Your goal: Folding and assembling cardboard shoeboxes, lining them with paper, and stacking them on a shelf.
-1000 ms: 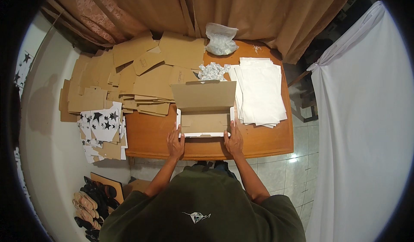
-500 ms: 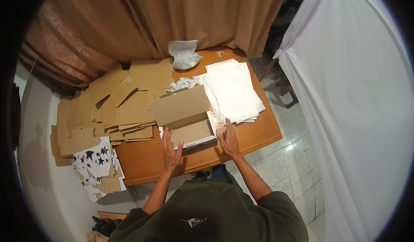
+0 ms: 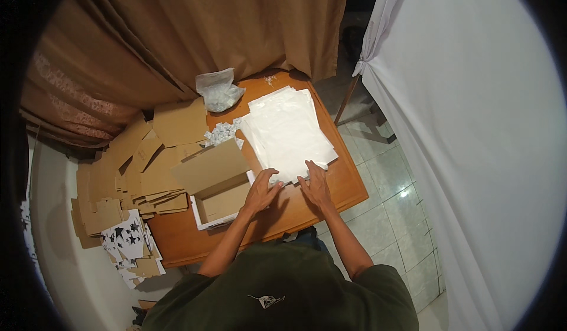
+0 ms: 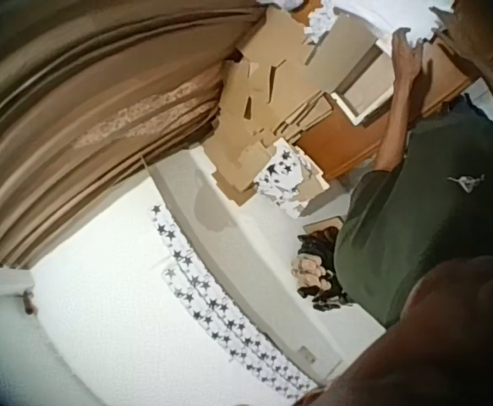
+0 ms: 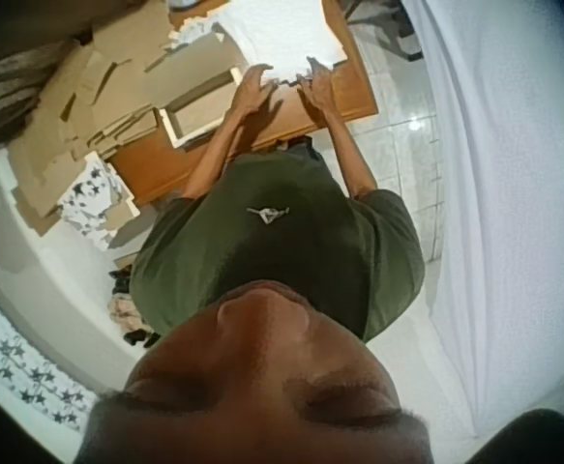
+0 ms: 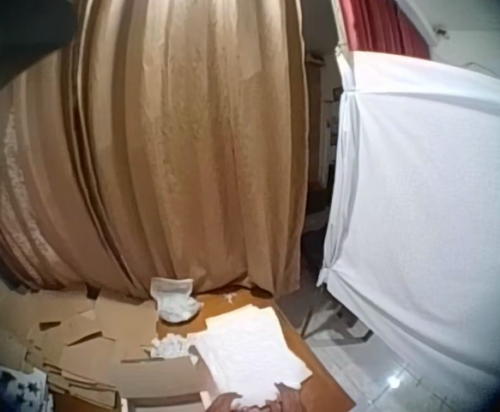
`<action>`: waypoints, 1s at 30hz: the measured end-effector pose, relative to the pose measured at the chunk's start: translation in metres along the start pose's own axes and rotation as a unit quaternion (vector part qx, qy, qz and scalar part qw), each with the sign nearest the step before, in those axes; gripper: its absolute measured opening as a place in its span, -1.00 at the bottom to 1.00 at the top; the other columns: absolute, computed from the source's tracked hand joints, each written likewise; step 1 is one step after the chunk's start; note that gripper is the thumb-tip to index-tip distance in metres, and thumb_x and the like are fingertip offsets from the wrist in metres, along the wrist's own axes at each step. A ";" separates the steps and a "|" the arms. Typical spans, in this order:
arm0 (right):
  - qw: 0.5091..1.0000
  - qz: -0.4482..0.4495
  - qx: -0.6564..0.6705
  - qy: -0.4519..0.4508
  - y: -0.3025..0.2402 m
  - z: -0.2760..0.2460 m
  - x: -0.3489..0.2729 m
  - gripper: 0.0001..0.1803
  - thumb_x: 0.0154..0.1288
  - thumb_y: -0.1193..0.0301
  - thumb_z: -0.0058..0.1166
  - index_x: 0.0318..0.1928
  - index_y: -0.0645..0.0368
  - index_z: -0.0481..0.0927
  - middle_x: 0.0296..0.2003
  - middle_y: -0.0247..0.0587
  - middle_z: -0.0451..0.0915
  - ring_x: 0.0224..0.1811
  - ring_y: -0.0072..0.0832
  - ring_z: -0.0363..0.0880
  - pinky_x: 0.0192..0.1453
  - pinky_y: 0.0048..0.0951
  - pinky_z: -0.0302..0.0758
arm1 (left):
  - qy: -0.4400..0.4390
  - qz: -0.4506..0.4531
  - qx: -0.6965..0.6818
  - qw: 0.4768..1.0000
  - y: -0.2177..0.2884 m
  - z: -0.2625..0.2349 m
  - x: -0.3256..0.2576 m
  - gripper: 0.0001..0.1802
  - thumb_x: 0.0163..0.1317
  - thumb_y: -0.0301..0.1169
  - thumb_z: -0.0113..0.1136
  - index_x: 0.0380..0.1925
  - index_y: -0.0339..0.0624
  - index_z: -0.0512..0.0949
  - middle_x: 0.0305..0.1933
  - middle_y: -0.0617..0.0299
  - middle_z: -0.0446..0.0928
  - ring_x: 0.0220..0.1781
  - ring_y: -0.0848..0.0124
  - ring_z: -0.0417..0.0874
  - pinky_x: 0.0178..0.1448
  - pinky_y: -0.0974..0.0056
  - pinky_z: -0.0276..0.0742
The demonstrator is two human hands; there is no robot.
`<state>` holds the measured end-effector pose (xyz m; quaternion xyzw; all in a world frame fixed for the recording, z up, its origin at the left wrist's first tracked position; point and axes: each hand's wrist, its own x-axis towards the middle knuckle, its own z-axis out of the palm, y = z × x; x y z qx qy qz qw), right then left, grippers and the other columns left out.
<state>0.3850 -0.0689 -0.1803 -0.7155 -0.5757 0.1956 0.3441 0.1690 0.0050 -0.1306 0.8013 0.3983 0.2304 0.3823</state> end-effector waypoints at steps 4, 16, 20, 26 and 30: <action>0.998 -0.052 -0.032 -0.018 0.048 -0.007 0.031 -0.32 0.44 0.20 0.17 0.44 0.23 0.32 0.44 0.17 0.30 0.49 0.10 0.22 0.55 0.09 0.17 | -0.057 0.004 0.080 0.995 -0.031 0.053 0.039 -0.48 0.32 -0.17 0.32 0.20 -0.18 0.51 0.27 -0.02 0.49 0.32 0.03 0.50 0.31 0.00 0.45; 0.961 -0.018 -0.199 -0.193 0.087 -0.018 0.068 -0.29 0.54 -0.19 -0.20 0.41 0.05 0.45 0.49 0.03 0.27 0.58 -0.01 0.06 0.52 0.55 -0.32 | -0.001 0.019 0.236 0.972 -0.050 0.127 0.068 -0.82 0.37 -0.30 0.24 -0.08 -0.03 0.66 0.18 0.21 0.62 0.40 0.20 0.50 0.45 -0.33 0.03; 0.964 -0.006 -0.162 -0.209 0.077 -0.031 0.082 -0.29 0.57 -0.16 -0.23 0.44 0.07 0.42 0.48 0.04 0.27 0.58 -0.01 0.07 0.54 0.49 -0.30 | 0.008 -0.013 0.215 0.977 -0.030 0.108 0.078 -0.85 0.38 -0.33 0.23 -0.11 -0.04 0.67 0.18 0.22 0.63 0.39 0.22 0.51 0.44 -0.31 0.04; 0.997 0.014 0.064 0.046 0.072 -0.065 0.122 -0.36 0.66 -0.04 -0.38 0.41 0.16 0.40 0.37 0.02 0.38 0.47 -0.03 0.21 0.55 0.07 0.06 | 0.106 0.011 0.173 0.979 0.028 0.029 0.124 -0.80 0.30 -0.50 0.30 -0.09 -0.05 0.66 0.12 0.28 0.64 0.32 0.26 0.56 0.39 -0.08 0.17; 0.962 0.109 0.225 0.109 0.072 -0.068 0.143 -0.18 0.63 -0.21 -0.59 0.33 0.23 0.45 0.27 0.10 0.46 0.33 -0.03 0.36 0.44 -0.04 0.27 | 0.134 0.040 0.146 0.979 0.085 -0.040 0.130 -0.80 0.25 -0.59 0.29 -0.18 -0.04 0.70 0.15 0.31 0.64 0.34 0.24 0.54 0.38 0.01 0.21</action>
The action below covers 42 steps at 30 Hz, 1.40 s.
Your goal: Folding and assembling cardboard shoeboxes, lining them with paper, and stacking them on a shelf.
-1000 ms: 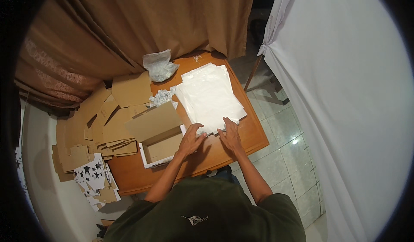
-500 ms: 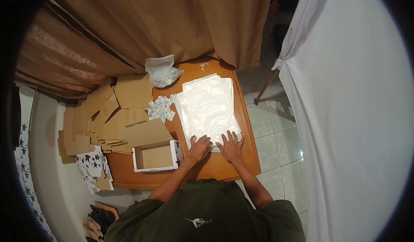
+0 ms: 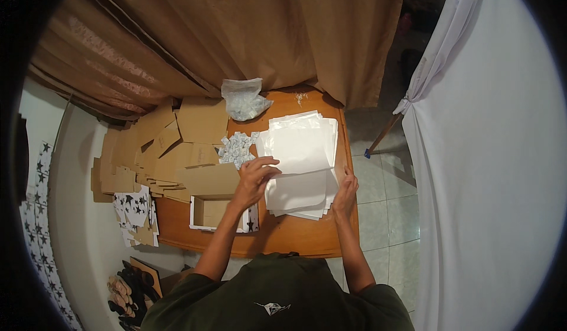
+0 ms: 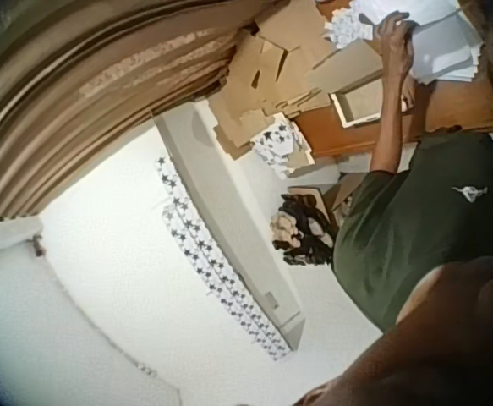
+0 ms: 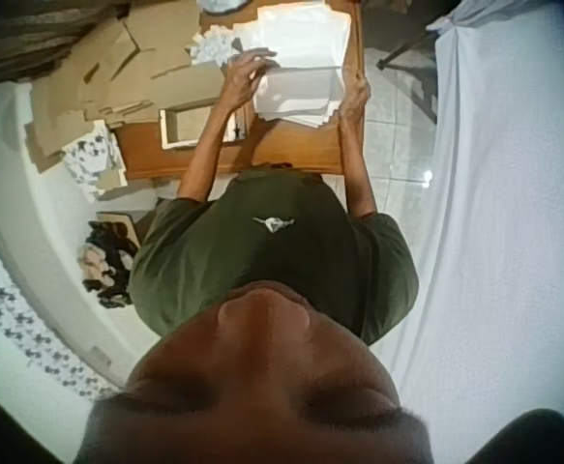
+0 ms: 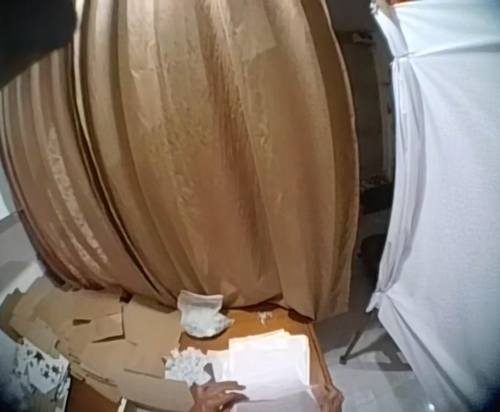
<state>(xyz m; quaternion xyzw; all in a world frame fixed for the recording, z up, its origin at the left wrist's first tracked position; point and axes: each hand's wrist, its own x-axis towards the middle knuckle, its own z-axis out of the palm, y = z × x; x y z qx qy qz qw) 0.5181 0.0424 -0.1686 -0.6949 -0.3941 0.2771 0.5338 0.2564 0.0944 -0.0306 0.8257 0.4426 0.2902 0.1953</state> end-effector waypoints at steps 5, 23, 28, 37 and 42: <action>0.911 0.280 0.270 -0.132 0.002 0.004 0.010 0.16 0.31 -0.58 -0.41 0.45 0.24 0.27 0.24 0.23 0.42 0.14 0.05 0.55 0.21 0.05 0.52 | 0.002 0.041 -0.128 0.991 0.026 -0.085 -0.005 -0.75 0.15 -0.61 0.33 -0.28 0.05 0.77 0.24 0.29 0.61 0.44 0.17 0.45 0.49 -0.03 0.20; 0.682 0.400 0.445 -0.421 -0.044 0.123 -0.075 -0.42 0.54 0.23 0.10 0.38 0.33 0.36 0.25 0.02 0.57 0.26 -0.16 0.60 0.33 -0.08 0.58 | -0.116 0.057 -0.314 0.941 -0.036 -0.217 -0.160 -0.80 -0.16 -0.66 0.21 -0.69 -0.08 0.71 0.40 -0.08 0.44 0.53 -0.06 0.29 0.58 -0.19 0.05; 0.752 0.378 0.409 -0.353 -0.050 0.142 -0.116 -0.42 0.36 0.50 0.25 0.34 0.35 0.39 0.22 0.03 0.57 0.27 -0.16 0.58 0.39 -0.11 0.54 | -0.042 -0.021 -0.365 0.930 -0.090 -0.242 -0.202 -0.77 -0.12 -0.69 0.09 -0.69 -0.17 0.68 0.34 0.02 0.49 0.42 0.11 0.42 0.48 0.01 0.26; 0.877 0.318 0.317 -0.170 -0.057 0.167 -0.224 -0.41 0.25 0.57 0.36 0.25 0.17 0.41 -0.07 -0.21 0.64 -0.16 -0.45 0.64 -0.49 -0.47 0.50 | 0.143 -0.447 -0.544 0.696 -0.208 -0.211 -0.289 -0.04 0.40 0.44 -0.18 0.45 -0.13 0.19 0.38 -0.12 0.30 0.27 0.21 0.52 0.05 0.01 0.75; 0.937 0.234 0.201 -0.167 -0.048 0.181 -0.257 -0.60 0.24 0.50 0.39 0.04 0.15 0.52 -0.18 -0.29 0.64 -0.19 -0.53 0.59 -0.47 -0.45 0.47 | 0.063 -0.422 -0.576 0.697 -0.248 -0.182 -0.314 -0.05 0.37 0.37 -0.01 0.46 -0.15 0.21 0.27 -0.01 0.48 0.20 0.18 0.57 -0.10 0.06 0.75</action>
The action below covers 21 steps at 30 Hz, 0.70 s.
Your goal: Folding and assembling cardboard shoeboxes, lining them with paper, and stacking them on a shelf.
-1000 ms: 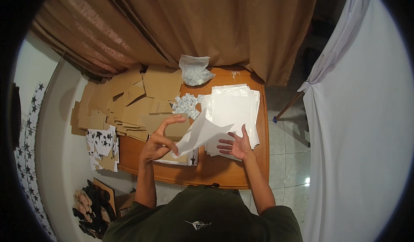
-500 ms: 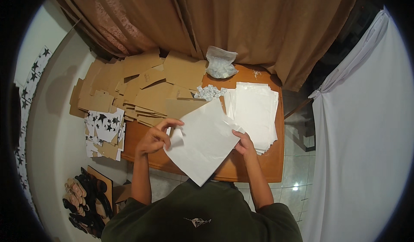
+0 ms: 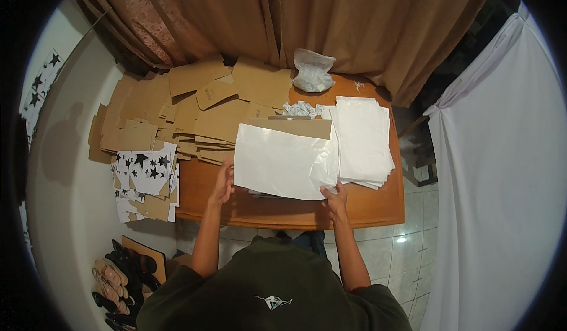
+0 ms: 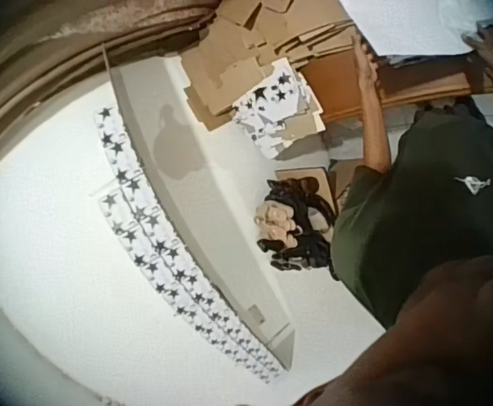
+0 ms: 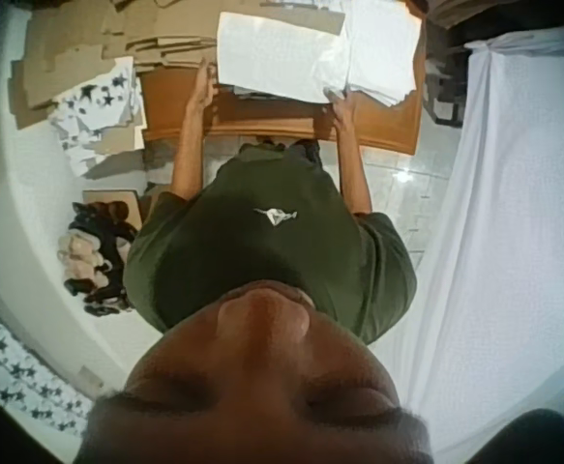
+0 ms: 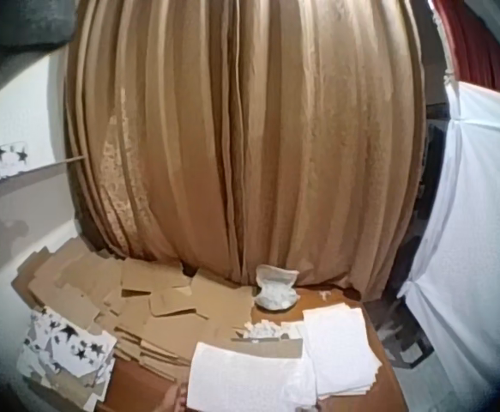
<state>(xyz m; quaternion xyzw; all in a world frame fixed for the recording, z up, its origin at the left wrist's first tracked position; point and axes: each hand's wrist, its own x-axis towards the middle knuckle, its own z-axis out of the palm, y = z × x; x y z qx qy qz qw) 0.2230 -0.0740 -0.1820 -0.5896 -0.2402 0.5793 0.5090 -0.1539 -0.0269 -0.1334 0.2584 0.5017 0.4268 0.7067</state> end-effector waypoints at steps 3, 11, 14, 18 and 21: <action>0.996 -0.031 -0.038 0.068 0.012 -0.003 0.001 -0.70 0.26 0.47 0.37 -0.05 0.18 0.57 -0.19 -0.30 0.64 -0.19 -0.51 0.57 -0.34 -0.37 0.51 | 0.090 -0.020 0.124 0.988 0.004 0.014 0.003 -0.28 0.38 0.02 0.26 0.35 -0.18 0.31 0.14 0.07 0.59 0.07 0.34 0.64 -0.14 0.14 0.74; 0.965 -0.085 -0.235 0.084 0.014 -0.030 0.015 -0.53 0.34 0.34 0.31 0.15 0.33 0.52 -0.05 -0.06 0.63 -0.09 -0.31 0.66 -0.07 -0.27 0.66 | 0.090 0.069 0.205 0.972 -0.024 0.000 0.019 -0.57 0.27 -0.52 0.33 0.13 -0.25 0.48 -0.13 0.19 0.61 -0.18 0.47 0.64 -0.18 0.32 0.65; 0.873 -0.204 -0.409 0.170 -0.002 -0.008 -0.006 -0.52 0.36 0.37 0.27 0.18 0.36 0.50 0.05 0.10 0.57 0.10 -0.12 0.58 0.18 -0.13 0.57 | 0.111 0.150 0.288 0.939 -0.039 -0.002 0.022 -0.58 0.27 -0.49 0.33 0.11 -0.31 0.50 -0.10 0.10 0.62 -0.10 0.30 0.67 -0.05 0.22 0.63; 0.761 -0.313 -0.542 0.173 -0.051 0.025 -0.039 -0.47 0.30 0.34 0.28 0.22 0.30 0.51 0.17 0.19 0.50 0.30 0.06 0.42 0.32 -0.05 0.40 | 0.238 0.378 0.498 0.743 -0.021 0.027 0.005 -0.63 0.27 -0.45 0.33 0.06 -0.29 0.54 -0.02 -0.03 0.60 0.09 0.00 0.60 0.20 0.03 0.52; 0.715 -0.372 -0.590 0.043 -0.064 0.034 -0.020 -0.53 0.28 0.47 0.20 0.22 0.18 0.54 0.20 0.11 0.48 0.30 0.03 0.39 0.36 -0.07 0.43 | 0.055 0.360 0.507 0.781 -0.002 0.057 0.002 -0.70 0.30 -0.43 0.29 0.00 -0.26 0.58 0.06 -0.03 0.58 0.17 -0.02 0.55 0.25 0.03 0.49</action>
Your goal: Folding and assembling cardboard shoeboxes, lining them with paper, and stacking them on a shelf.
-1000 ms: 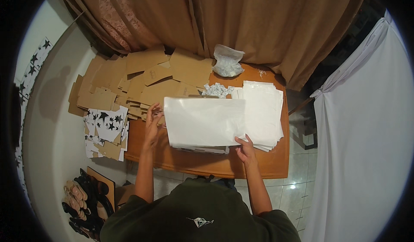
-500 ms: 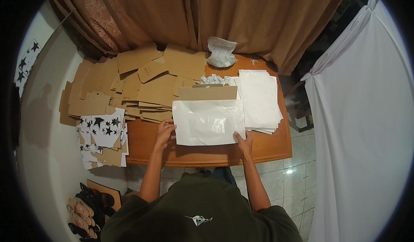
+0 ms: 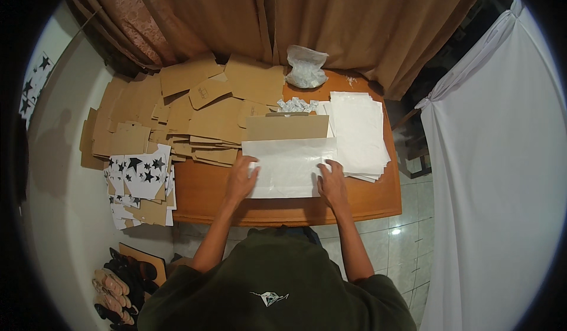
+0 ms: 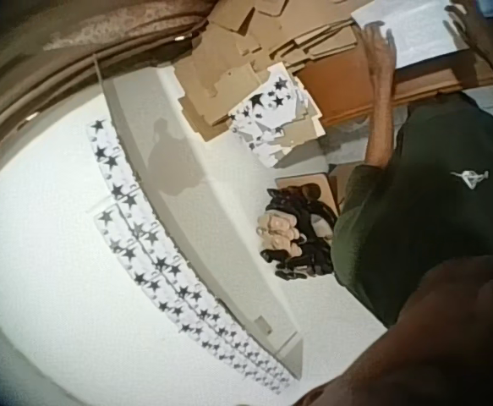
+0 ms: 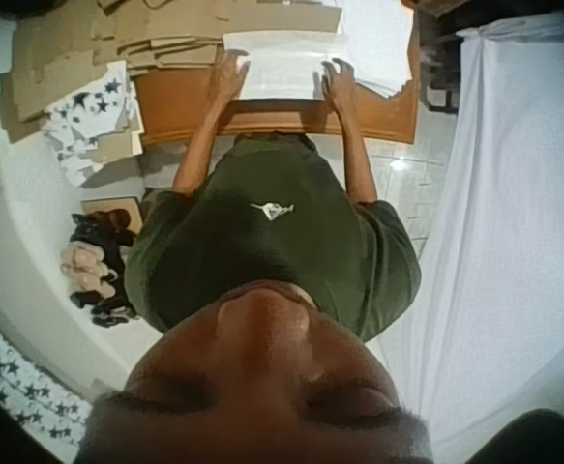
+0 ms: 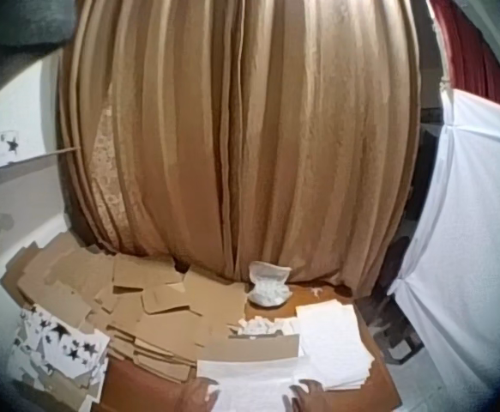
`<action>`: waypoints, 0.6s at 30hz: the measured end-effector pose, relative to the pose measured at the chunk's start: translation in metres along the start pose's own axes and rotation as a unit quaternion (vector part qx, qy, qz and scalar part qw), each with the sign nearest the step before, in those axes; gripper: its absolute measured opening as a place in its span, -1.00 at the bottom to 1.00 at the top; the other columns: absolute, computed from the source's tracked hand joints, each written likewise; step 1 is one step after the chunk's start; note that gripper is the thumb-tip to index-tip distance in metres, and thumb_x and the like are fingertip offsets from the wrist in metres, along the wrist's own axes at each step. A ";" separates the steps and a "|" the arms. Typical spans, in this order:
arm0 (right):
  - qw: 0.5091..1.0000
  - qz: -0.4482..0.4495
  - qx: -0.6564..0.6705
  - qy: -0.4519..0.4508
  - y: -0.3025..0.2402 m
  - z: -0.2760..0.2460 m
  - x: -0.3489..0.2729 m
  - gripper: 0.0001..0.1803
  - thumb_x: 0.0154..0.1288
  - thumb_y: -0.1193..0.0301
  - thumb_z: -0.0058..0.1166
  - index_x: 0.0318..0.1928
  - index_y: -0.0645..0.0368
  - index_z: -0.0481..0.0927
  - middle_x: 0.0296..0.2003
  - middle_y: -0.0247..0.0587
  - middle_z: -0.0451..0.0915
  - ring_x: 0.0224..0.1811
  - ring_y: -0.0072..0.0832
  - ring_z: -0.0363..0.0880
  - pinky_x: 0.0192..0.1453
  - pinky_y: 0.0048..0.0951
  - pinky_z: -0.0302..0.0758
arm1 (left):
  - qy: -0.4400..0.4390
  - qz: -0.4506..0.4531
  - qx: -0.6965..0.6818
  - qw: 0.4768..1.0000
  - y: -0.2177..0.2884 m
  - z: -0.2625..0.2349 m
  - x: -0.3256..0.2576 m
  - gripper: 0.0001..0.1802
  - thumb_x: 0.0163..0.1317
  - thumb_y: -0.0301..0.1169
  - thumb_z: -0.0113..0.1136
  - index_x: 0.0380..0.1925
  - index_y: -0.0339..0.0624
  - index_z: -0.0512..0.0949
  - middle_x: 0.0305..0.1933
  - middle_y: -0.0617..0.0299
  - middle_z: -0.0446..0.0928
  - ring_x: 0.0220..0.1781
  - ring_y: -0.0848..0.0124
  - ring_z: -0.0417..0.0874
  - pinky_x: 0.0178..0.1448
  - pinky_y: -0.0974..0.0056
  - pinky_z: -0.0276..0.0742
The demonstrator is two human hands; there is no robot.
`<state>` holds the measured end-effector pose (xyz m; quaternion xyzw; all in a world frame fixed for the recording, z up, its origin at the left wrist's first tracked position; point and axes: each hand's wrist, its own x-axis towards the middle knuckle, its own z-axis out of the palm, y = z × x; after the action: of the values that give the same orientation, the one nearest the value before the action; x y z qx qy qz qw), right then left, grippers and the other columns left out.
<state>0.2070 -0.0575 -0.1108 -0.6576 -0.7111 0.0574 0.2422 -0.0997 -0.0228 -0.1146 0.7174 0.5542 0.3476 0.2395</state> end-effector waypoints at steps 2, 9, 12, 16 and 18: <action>0.984 -0.135 0.001 -0.117 0.007 0.019 0.019 -0.51 0.20 0.48 0.24 0.19 0.05 0.58 0.21 0.00 0.50 0.32 0.00 0.40 0.37 -0.07 0.45 | -0.099 0.044 0.007 0.994 0.004 0.017 0.007 -0.75 0.37 -0.39 0.21 0.00 -0.21 0.61 0.07 -0.03 0.57 0.20 -0.01 0.54 0.23 0.03 0.52; 0.962 -0.174 -0.029 -0.208 0.006 0.070 0.040 -0.54 0.19 0.46 0.18 0.14 -0.02 0.66 0.23 -0.08 0.52 0.29 -0.06 0.46 0.29 -0.07 0.49 | -0.366 0.017 0.193 0.910 -0.009 0.067 0.027 -0.31 0.27 -0.21 0.35 0.35 -0.13 0.37 0.37 -0.14 0.35 0.35 -0.15 0.41 0.33 -0.11 0.47; 0.959 -0.168 -0.058 -0.219 0.012 0.088 0.041 -0.45 0.18 0.45 0.19 0.24 -0.08 0.61 0.26 -0.06 0.48 0.26 -0.08 0.47 0.29 -0.07 0.49 | -0.371 0.005 0.240 0.897 -0.019 0.080 0.032 -0.09 0.16 -0.11 0.46 0.46 -0.09 0.25 0.44 -0.18 0.28 0.42 -0.18 0.34 0.33 -0.19 0.46; 0.944 -0.146 -0.099 -0.279 0.014 0.104 0.045 -0.36 0.25 0.44 0.14 0.38 -0.17 0.50 0.32 -0.02 0.41 0.27 -0.06 0.47 0.26 -0.01 0.51 | -0.379 -0.026 0.255 0.889 -0.031 0.092 0.040 0.10 0.01 -0.10 0.60 0.52 -0.04 0.19 0.51 -0.21 0.20 0.49 -0.19 0.27 0.40 -0.25 0.36; 0.933 -0.136 -0.117 -0.311 0.021 0.113 0.045 -0.36 0.34 0.43 0.06 0.44 -0.18 0.43 0.37 0.05 0.35 0.33 0.00 0.43 0.30 0.00 0.51 | -0.398 -0.039 0.246 0.883 -0.032 0.100 0.041 0.15 -0.03 -0.17 0.63 0.54 -0.02 0.15 0.52 -0.22 0.16 0.51 -0.21 0.24 0.41 -0.25 0.37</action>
<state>0.1780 0.0157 -0.2060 -0.5271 -0.8354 0.1422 -0.0641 -0.0373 0.0297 -0.1925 0.8093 0.5074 -0.1243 0.2685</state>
